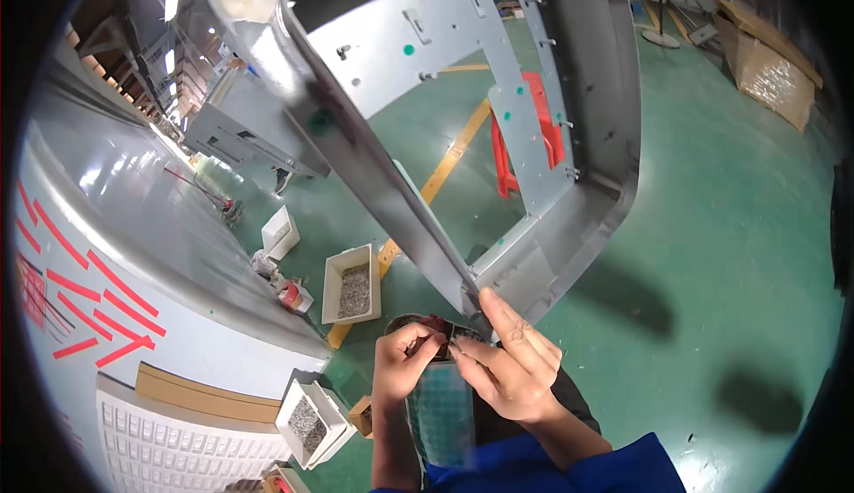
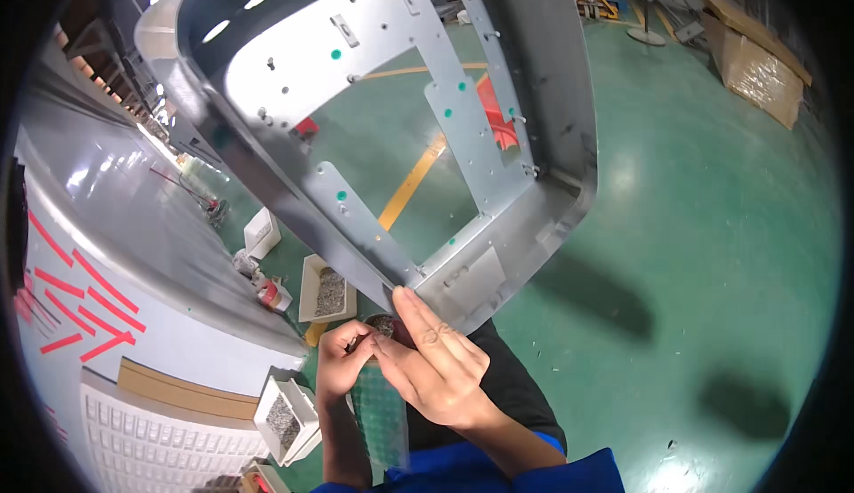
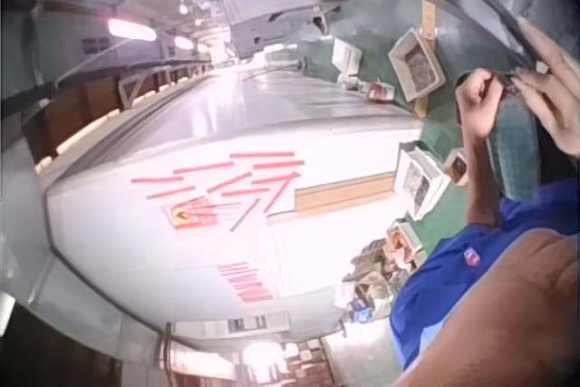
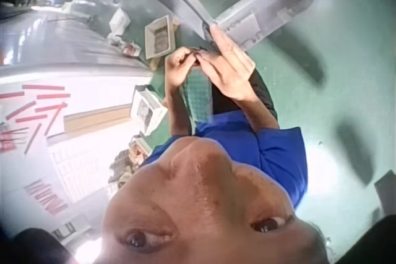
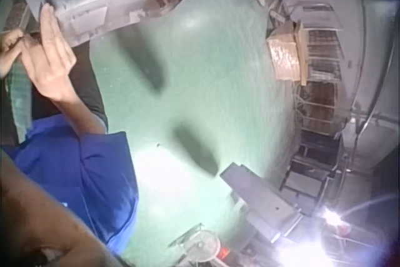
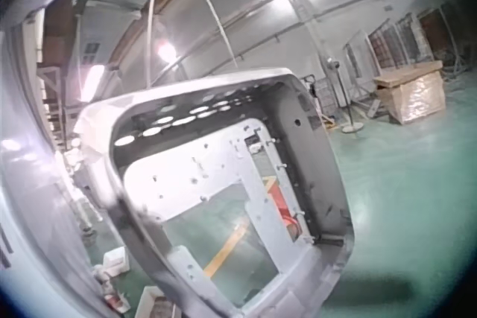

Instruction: Applying small green circular stickers to pre-marked locations on metal chassis components.

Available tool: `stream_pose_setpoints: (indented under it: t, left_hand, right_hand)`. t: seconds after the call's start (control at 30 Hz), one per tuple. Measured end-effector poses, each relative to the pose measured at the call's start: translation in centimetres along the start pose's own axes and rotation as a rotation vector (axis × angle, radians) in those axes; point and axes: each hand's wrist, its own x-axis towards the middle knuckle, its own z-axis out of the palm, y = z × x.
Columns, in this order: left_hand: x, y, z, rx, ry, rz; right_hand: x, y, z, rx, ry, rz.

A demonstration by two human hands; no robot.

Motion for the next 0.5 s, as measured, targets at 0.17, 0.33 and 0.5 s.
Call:
stream_pose_setpoints:
  t: [0.17, 0.33, 0.5]
  left_hand:
    - [0.3, 0.5, -0.8, 0.155, 0.025, 0.027]
    - [1.3, 0.5, -1.1, 0.064, 0.069, 0.048]
    - [0.9, -0.7, -2.0, 0.057, 0.096, 0.039]
  right_hand:
    - [-0.1, -0.4, -2.6, -0.006, -0.09, 0.015]
    - [-2.2, -0.5, -8.4, -0.162, -0.121, 0.057]
    - [-2.8, -2.2, -14.1, -0.386, -0.141, -0.013]
